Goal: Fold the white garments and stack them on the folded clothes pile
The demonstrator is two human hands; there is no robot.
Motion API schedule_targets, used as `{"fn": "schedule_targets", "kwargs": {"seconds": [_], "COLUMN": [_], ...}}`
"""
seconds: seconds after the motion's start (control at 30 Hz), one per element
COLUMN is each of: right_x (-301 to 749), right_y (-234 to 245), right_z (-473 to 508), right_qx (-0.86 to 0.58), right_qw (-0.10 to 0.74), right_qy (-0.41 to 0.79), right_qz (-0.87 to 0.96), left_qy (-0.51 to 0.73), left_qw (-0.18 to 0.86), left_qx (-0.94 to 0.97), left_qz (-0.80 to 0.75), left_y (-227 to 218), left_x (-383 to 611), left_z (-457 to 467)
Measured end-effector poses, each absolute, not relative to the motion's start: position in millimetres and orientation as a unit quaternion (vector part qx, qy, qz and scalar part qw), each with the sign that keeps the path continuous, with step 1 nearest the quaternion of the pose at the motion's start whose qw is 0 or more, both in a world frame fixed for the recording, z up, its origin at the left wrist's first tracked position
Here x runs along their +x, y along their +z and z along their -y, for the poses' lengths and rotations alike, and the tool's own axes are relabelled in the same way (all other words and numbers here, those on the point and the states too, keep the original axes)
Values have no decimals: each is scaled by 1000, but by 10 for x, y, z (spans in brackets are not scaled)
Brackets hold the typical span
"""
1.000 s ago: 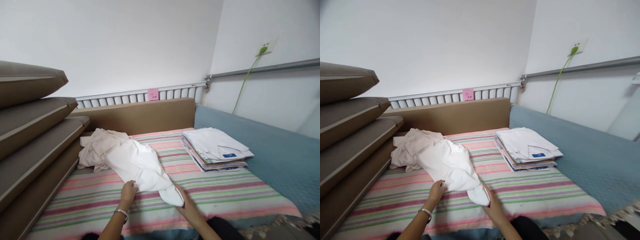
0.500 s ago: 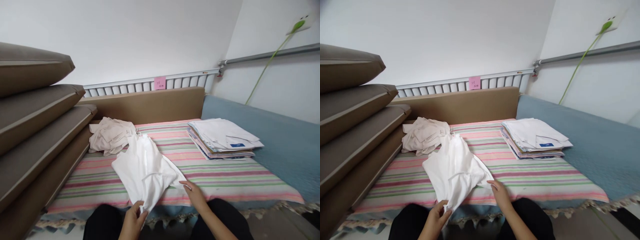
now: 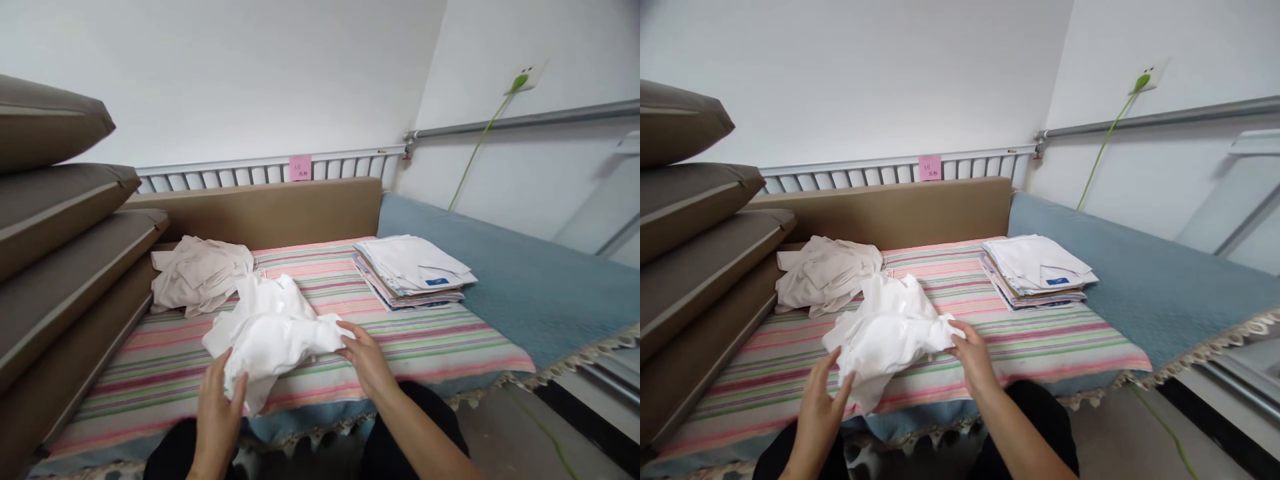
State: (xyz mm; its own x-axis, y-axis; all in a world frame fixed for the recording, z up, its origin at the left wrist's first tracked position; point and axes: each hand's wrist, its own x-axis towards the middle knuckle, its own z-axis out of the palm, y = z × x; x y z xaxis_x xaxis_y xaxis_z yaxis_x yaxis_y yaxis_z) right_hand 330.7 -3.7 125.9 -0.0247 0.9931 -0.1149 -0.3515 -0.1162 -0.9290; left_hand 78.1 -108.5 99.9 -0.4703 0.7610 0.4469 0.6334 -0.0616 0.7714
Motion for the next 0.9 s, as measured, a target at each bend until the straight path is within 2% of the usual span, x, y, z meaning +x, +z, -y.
{"fn": "schedule_targets", "kwargs": {"seconds": [0.13, 0.27, 0.33, 0.43, 0.57, 0.77, 0.9], "right_x": [2694, 2560, 2682, 2915, 2982, 2599, 2435], "right_y": [1317, 1227, 1113, 888, 702, 821, 922], "right_z": [259, 367, 285, 58, -200, -442, -582], "right_qx": [-394, -280, -304, -419, -488, -413, -397], "right_qw": [461, 366, 362, 369, 351, 314, 278], "right_qy": [566, 567, 566, 509, 418, 248, 223], "right_qz": [558, 683, 675, 655, 682, 818, 846], "left_qy": [503, 563, 599, 647, 662, 659, 676], "left_qw": [215, 348, 429, 508, 547, 552, 555], "left_qx": [569, 429, 332, 214, 171, 190, 219], "left_qz": [-614, -615, -589, -527, -484, -475, -433], "left_y": [997, 888, 867, 871, 912, 1001, 1084], "left_x": [1250, 1225, 1057, 853, 784, 738, 649], "left_z": [988, 767, 717, 751, 856, 944, 942]}}
